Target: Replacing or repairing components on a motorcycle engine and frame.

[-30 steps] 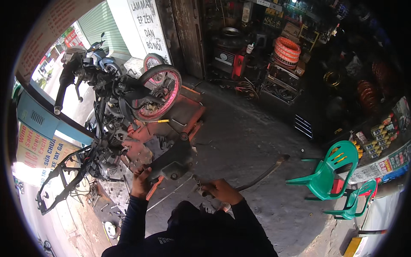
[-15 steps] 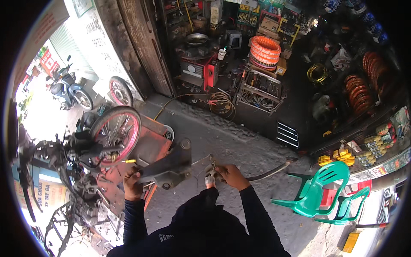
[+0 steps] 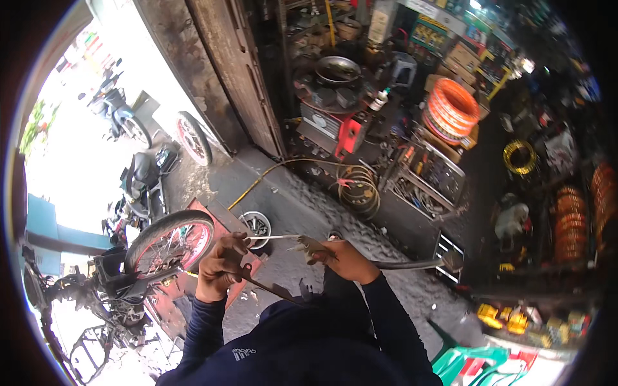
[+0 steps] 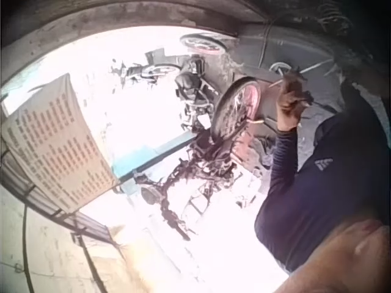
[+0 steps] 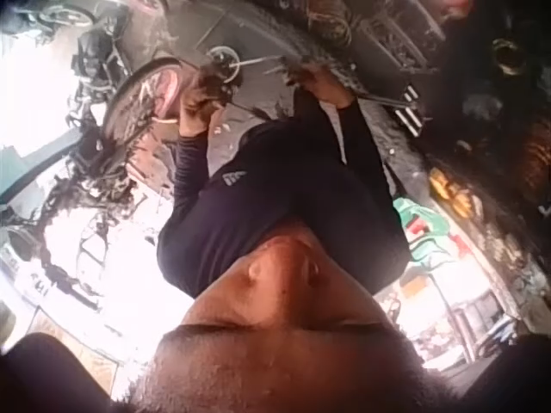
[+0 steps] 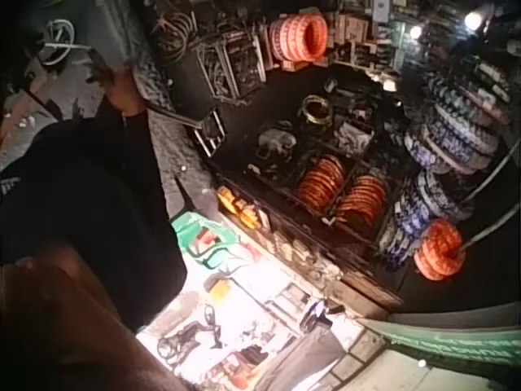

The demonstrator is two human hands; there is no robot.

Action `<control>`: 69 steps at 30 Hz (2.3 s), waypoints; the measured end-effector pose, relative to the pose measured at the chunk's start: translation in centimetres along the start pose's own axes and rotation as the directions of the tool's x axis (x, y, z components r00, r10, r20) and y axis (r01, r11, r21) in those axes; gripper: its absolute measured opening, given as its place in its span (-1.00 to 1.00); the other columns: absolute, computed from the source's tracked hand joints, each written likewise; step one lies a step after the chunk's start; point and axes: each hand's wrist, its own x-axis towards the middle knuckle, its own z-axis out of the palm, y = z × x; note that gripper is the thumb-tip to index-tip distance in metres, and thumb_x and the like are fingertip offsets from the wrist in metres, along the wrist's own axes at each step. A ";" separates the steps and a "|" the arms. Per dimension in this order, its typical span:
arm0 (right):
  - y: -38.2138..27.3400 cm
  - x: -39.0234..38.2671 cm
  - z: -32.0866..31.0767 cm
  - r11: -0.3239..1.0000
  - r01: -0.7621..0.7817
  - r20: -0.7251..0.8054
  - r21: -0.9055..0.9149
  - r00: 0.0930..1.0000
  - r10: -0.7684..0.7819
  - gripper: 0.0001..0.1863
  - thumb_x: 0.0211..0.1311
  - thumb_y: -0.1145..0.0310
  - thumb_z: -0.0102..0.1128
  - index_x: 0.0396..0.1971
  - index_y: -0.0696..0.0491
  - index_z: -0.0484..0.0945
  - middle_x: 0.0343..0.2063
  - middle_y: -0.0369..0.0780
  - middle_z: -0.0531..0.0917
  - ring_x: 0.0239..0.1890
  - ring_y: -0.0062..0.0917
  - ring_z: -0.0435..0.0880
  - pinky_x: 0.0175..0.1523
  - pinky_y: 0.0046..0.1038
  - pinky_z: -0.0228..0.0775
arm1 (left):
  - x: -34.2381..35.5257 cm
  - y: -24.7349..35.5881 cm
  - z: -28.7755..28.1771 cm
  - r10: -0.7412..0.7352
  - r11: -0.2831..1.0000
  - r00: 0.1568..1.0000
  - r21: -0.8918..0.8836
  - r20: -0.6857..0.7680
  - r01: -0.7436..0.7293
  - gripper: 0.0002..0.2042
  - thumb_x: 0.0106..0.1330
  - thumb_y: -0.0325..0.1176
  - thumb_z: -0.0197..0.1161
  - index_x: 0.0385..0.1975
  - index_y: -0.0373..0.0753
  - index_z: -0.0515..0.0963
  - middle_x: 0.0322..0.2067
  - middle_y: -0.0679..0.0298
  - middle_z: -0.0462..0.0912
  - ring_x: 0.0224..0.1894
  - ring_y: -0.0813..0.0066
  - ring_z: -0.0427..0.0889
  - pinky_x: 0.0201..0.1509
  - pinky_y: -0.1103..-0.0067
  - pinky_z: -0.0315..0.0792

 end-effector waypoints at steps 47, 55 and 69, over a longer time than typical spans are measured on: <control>-17.7 103.9 51.0 0.939 -0.301 0.930 0.167 0.365 -0.048 -0.55 0.40 0.00 0.02 -0.17 0.17 0.49 -0.40 -0.25 0.63 -0.40 -0.63 0.59 -0.28 -0.53 0.47 | 7.5 -16.1 -73.8 0.009 0.864 -0.445 0.231 -0.896 -0.448 -0.86 0.31 -0.31 0.24 -0.39 -0.24 0.52 -0.20 0.31 0.48 0.01 0.40 0.49 0.11 0.29 0.50; -18.4 113.2 68.0 0.925 -0.377 0.904 0.047 0.411 0.121 -0.59 0.43 0.07 0.00 -0.13 0.17 0.48 -0.42 -0.23 0.63 -0.43 -0.60 0.58 -0.30 -0.54 0.44 | -3.1 -15.3 -87.0 -0.193 0.827 -0.547 0.164 -0.815 -0.537 -0.87 0.32 -0.34 0.25 -0.39 -0.25 0.51 -0.22 0.28 0.51 -0.12 0.37 0.56 0.05 0.31 0.53; -14.8 127.5 95.8 0.773 -0.618 0.836 0.143 0.494 0.239 -0.60 0.42 0.06 0.01 -0.12 0.13 0.52 -0.38 -0.24 0.65 -0.35 -0.56 0.61 -0.17 -0.50 0.47 | -22.5 -14.8 -114.5 -0.256 0.962 -0.653 -0.125 -0.713 -0.241 -0.88 0.30 -0.36 0.28 -0.38 -0.21 0.50 -0.20 0.35 0.48 -0.13 0.49 0.51 0.01 0.38 0.49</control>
